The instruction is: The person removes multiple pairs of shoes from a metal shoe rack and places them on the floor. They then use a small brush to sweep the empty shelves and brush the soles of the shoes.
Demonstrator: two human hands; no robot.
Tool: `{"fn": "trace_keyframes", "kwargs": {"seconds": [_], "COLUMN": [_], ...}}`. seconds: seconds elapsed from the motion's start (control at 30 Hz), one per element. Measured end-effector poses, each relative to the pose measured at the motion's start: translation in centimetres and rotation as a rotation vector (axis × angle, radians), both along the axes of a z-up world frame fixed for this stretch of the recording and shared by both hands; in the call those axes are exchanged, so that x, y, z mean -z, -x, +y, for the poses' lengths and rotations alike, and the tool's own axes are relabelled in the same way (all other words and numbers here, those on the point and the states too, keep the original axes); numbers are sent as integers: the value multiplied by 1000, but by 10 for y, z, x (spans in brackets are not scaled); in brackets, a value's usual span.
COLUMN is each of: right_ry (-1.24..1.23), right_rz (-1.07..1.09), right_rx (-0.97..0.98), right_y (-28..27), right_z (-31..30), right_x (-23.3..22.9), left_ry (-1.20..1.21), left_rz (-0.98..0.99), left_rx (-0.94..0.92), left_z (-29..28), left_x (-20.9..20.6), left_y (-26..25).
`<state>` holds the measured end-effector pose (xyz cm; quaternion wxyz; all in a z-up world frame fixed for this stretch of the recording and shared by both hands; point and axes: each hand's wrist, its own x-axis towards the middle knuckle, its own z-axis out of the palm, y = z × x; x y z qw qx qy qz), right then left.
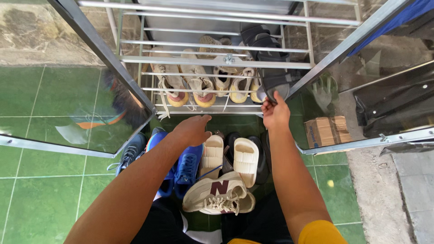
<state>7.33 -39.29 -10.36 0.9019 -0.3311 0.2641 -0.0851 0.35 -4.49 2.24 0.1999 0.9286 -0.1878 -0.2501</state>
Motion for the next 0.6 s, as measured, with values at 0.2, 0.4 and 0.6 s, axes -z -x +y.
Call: {"fn": "trace_keyframes", "kwargs": {"seconds": [0.2,0.4,0.6], "right_ry": [86,122,233], "right_rz": [-138,-166,-165], "right_rx": [-97,-167,-246], "right_y": [87,131,125], "right_z": [-15,-41,-69], "right_x": [0,-14,-18], "left_ry": [0,134,175], "left_rz": [-27,-147,-307], "left_rx": [15,-103,-89], "left_z": [0,1,10], "left_x": [15,44,83], "left_y": [-1,-11,-46]}}
